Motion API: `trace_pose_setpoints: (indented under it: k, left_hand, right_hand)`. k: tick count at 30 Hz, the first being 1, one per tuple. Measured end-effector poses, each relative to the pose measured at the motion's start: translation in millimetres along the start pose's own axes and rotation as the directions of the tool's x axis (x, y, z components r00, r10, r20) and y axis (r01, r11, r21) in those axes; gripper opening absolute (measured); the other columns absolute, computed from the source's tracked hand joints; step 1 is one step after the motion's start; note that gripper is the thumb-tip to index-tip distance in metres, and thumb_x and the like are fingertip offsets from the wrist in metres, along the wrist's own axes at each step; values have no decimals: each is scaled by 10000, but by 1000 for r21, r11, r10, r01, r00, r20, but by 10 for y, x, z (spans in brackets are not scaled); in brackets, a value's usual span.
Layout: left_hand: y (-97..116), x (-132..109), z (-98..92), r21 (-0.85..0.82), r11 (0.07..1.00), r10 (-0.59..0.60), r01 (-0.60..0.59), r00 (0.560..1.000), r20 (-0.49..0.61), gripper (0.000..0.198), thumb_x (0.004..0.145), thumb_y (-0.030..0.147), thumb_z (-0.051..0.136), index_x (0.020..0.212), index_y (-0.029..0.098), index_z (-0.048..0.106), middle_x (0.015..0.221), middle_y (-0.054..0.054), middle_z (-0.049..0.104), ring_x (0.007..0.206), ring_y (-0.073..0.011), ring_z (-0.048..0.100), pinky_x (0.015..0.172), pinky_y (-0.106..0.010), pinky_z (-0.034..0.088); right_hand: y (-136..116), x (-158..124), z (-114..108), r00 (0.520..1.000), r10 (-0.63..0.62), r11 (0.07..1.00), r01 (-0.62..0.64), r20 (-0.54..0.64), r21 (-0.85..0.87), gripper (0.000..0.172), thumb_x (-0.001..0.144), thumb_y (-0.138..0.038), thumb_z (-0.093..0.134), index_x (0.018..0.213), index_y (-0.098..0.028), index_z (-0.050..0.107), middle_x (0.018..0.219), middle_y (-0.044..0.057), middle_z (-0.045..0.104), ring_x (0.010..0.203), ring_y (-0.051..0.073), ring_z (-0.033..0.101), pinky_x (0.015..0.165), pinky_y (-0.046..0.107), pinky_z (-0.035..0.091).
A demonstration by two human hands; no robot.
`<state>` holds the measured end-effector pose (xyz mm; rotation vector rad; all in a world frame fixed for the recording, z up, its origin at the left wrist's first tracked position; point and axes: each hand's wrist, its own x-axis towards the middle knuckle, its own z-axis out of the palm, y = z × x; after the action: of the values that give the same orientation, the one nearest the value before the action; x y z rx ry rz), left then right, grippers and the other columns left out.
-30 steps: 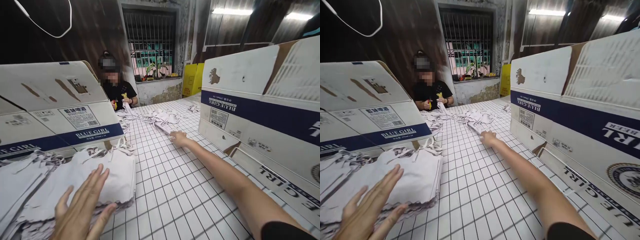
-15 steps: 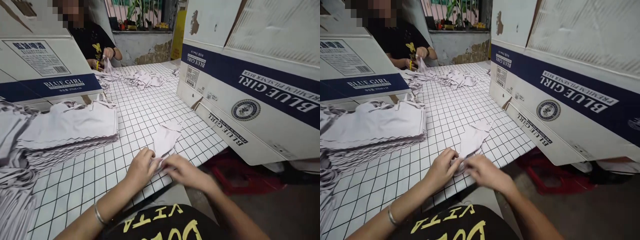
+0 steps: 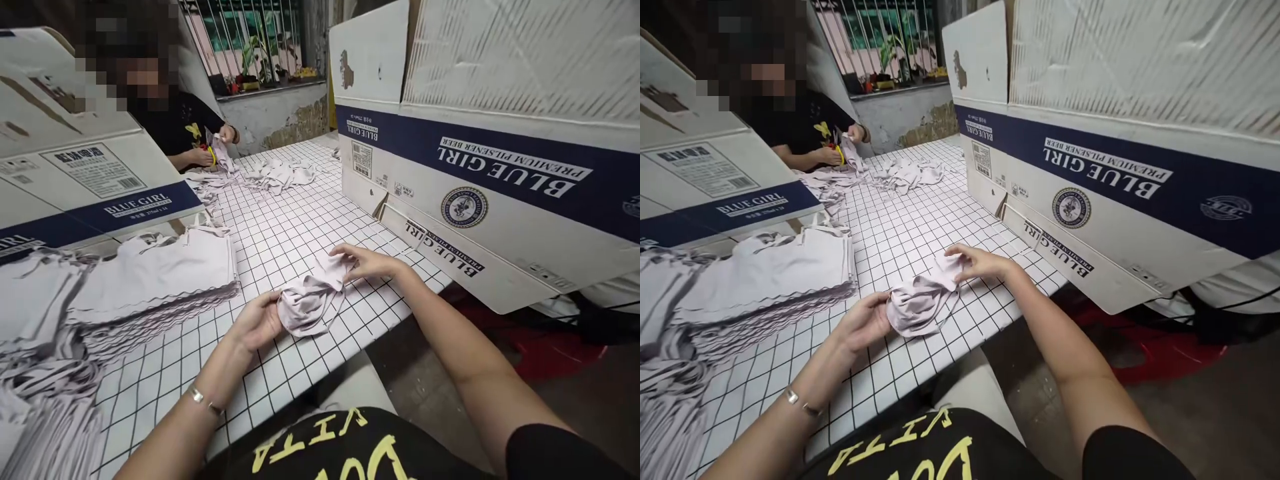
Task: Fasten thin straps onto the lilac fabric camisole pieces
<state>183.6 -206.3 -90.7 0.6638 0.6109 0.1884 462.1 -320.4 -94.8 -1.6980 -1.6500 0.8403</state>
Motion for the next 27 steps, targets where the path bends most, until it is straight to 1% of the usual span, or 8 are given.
trace_pose_setpoints:
  k: [2,5,8,11,17,22,25,27]
  left_hand:
    - [98,-3,24,-80,995,-58,60,998,31,175,835,128,513,939,46,627,866,-146,708,849,-232,685,901,-387,502]
    - [220,-49,80,-23,996,-83,83,996,24,189,858,211,579,971,64,619,878,-136,716,836,-234,692,846,-374,535]
    - [321,-90,90,199,978,-67,66,998,-5,328,735,146,726,1037,112,602,908,-93,716,806,-207,692,734,-305,554]
    - [371,-37,21,412,908,-33,70,995,-94,427,645,146,799,1019,138,592,851,-59,704,692,-157,668,604,-236,521]
    - [345,149,-174,577,816,89,30,980,-177,347,639,297,786,858,147,562,607,44,575,472,-69,495,442,-173,364]
    - [311,165,-165,716,693,302,-85,936,-181,268,636,256,748,818,149,583,631,48,585,518,-75,514,471,-172,354]
    - [324,167,-79,601,798,203,-46,959,-196,276,699,355,731,821,133,623,669,1,636,562,-106,560,510,-204,417]
    - [360,168,-12,462,886,142,-34,969,-200,285,749,380,710,869,131,643,743,-37,676,630,-135,607,569,-235,482]
  right_hand:
    - [-99,32,94,997,-44,998,46,66,-38,494,630,-431,793,1077,-266,661,1262,52,568,1158,272,472,961,412,381]
    - [-193,132,194,996,21,989,-33,84,145,334,742,-511,685,785,-181,664,935,61,655,920,217,561,831,372,438]
    - [-222,250,156,985,145,808,-171,92,564,389,752,-534,675,807,-151,636,747,27,627,668,132,551,638,276,463]
    - [-220,336,51,954,271,666,-282,128,691,365,670,-454,780,814,-138,670,785,55,672,692,140,594,613,251,495]
    - [-183,294,-49,957,211,799,-285,198,529,333,584,-299,837,849,-155,698,791,25,691,676,118,611,589,215,491]
    - [-134,224,24,964,260,845,-201,-52,495,290,601,-336,803,740,-163,615,677,-4,623,596,106,551,514,212,426]
    - [-108,229,76,954,276,861,-190,-119,473,297,670,-405,736,761,-167,584,718,7,606,617,113,529,540,234,416]
    - [-122,238,99,918,285,916,-175,-276,362,295,676,-398,722,810,-174,585,827,27,622,676,127,530,598,264,434]
